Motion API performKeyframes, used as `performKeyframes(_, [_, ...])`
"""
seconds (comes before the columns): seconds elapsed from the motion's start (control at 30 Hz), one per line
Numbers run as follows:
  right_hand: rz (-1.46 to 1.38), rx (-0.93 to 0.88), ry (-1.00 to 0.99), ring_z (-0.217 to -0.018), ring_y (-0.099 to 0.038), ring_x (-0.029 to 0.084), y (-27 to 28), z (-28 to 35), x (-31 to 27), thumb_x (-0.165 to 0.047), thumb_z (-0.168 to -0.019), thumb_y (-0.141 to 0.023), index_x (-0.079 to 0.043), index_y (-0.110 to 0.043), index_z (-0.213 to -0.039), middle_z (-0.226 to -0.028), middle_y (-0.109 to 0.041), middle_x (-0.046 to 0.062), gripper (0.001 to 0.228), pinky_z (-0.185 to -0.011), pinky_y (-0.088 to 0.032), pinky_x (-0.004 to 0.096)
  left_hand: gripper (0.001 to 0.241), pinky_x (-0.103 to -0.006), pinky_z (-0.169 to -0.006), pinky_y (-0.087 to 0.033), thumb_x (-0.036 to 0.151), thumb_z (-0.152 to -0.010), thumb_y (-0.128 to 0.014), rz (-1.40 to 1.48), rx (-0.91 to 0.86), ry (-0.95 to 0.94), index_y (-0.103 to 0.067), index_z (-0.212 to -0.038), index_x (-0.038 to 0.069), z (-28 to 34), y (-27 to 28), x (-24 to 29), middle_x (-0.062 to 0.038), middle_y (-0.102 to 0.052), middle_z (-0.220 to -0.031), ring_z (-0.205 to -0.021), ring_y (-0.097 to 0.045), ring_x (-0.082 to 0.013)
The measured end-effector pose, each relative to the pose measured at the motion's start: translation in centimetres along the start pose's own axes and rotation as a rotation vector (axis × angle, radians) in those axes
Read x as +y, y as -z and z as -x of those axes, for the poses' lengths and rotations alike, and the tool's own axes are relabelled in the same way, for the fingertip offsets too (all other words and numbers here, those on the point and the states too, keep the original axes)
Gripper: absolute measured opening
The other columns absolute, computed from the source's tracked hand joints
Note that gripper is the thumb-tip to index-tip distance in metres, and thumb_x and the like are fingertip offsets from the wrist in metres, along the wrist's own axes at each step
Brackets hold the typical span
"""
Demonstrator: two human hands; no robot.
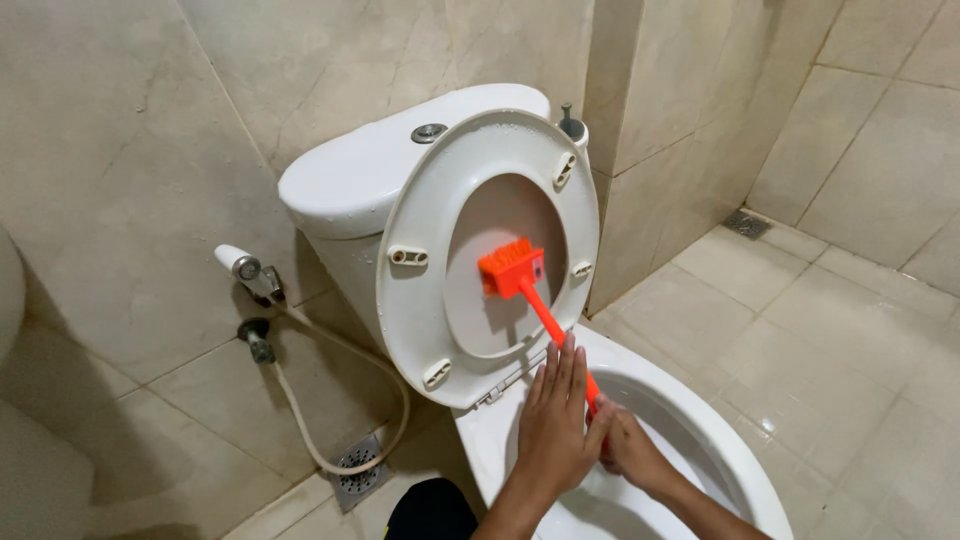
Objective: The person uses an orange toilet brush to scrub the inside of a white toilet bowl and the underside of the raised toilet seat. The person scrubs the bowl thoroughly and then cleans the seat surface.
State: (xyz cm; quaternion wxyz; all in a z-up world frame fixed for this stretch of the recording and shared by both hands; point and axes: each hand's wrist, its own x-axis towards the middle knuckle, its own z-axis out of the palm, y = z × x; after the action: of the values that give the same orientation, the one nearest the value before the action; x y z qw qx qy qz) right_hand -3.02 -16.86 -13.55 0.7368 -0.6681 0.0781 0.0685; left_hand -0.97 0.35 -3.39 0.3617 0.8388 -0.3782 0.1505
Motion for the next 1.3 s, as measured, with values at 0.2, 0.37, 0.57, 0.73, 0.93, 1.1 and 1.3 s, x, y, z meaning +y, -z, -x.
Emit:
performKeyframes(0.2, [-0.005, -0.042, 0.048, -0.046, -0.032, 0.008, -0.2, 0.2, 1.5, -0.052, -0.103, -0.031, -0.010, -0.056, -0.095, -0.059, -0.040, -0.004, 0.050, -0.043, -0.025, 0.027, 0.078, -0.0497, -0.124, -0.017, 0.042, -0.104, -0.054, -0.035, -0.083, 0.024, -0.029, -0.157, -0.010, 0.7, -0.8, -0.5, -0.025, -0.022, -0.169, -0.157, -0.019, -0.0400])
performKeyframes(0.37, [0.012, -0.013, 0.137, -0.046, -0.034, 0.008, -0.3, -1.8, -1.7, -0.055, -0.106, -0.027, -0.008, -0.053, -0.093, -0.059, -0.041, -0.003, 0.055, -0.042, -0.027, 0.027, 0.075, -0.0493, -0.127, -0.017, 0.042, -0.106, -0.052, -0.055, 0.016, -0.007, -0.031, -0.158, -0.009, -2.8, 1.3, 0.6, -0.024, -0.025, -0.170, -0.159, -0.021, -0.0368])
performKeyframes(0.57, [-0.011, -0.031, 0.070, -0.044, -0.030, 0.009, -0.1, -1.4, 1.9, -0.054, -0.102, -0.030, -0.013, -0.055, -0.093, -0.056, -0.039, -0.005, 0.049, -0.041, -0.022, 0.027, 0.076, -0.0494, -0.124, -0.018, 0.041, -0.104, -0.053, -0.044, -0.031, 0.026, -0.030, -0.157, -0.010, -0.2, 0.0, 0.0, -0.024, -0.024, -0.169, -0.158, -0.019, -0.0373])
performKeyframes(0.73, [0.059, -0.079, 0.073, -0.047, -0.032, 0.008, 2.3, -1.4, 8.6, -0.054, -0.109, -0.029, -0.008, -0.050, -0.081, -0.058, -0.037, -0.007, 0.058, -0.042, -0.026, 0.027, 0.079, -0.0518, -0.122, -0.015, 0.041, -0.103, -0.054, -0.001, -0.153, 0.098, -0.026, -0.157, -0.011, 3.1, -1.5, -0.5, -0.026, -0.019, -0.169, -0.156, -0.015, -0.0402])
performKeyframes(0.93, [0.051, -0.007, 0.056, -0.046, -0.035, 0.009, 1.0, -1.5, 1.5, -0.052, -0.105, -0.029, -0.010, -0.053, -0.084, -0.056, -0.039, -0.005, 0.052, -0.042, -0.027, 0.028, 0.077, -0.0516, -0.124, -0.017, 0.039, -0.104, -0.054, -0.031, -0.078, 0.042, -0.028, -0.157, -0.011, -0.1, 0.2, 0.1, -0.025, -0.021, -0.170, -0.158, -0.017, -0.0405])
performKeyframes(1.1, [0.000, -0.009, 0.063, -0.045, -0.028, 0.008, 1.2, -1.5, -1.6, -0.052, -0.108, -0.028, -0.010, -0.050, -0.083, -0.056, -0.035, -0.005, 0.053, -0.041, -0.023, 0.027, 0.076, -0.0513, -0.125, -0.016, 0.039, -0.105, -0.053, -0.060, 0.054, 0.014, -0.030, -0.157, -0.011, -1.9, 1.3, 1.4, -0.025, -0.022, -0.170, -0.159, -0.016, -0.0409])
performKeyframes(1.3, [0.087, -0.075, 0.069, -0.051, -0.034, 0.007, 1.9, -0.2, 4.0, -0.052, -0.108, -0.030, -0.010, -0.051, -0.081, -0.062, -0.040, -0.006, 0.054, -0.045, -0.030, 0.027, 0.077, -0.0518, -0.124, -0.012, 0.041, -0.106, -0.051, -0.004, -0.089, 0.098, -0.026, -0.157, -0.012, 2.2, -1.5, 0.4, -0.025, -0.018, -0.170, -0.158, -0.012, -0.0411])
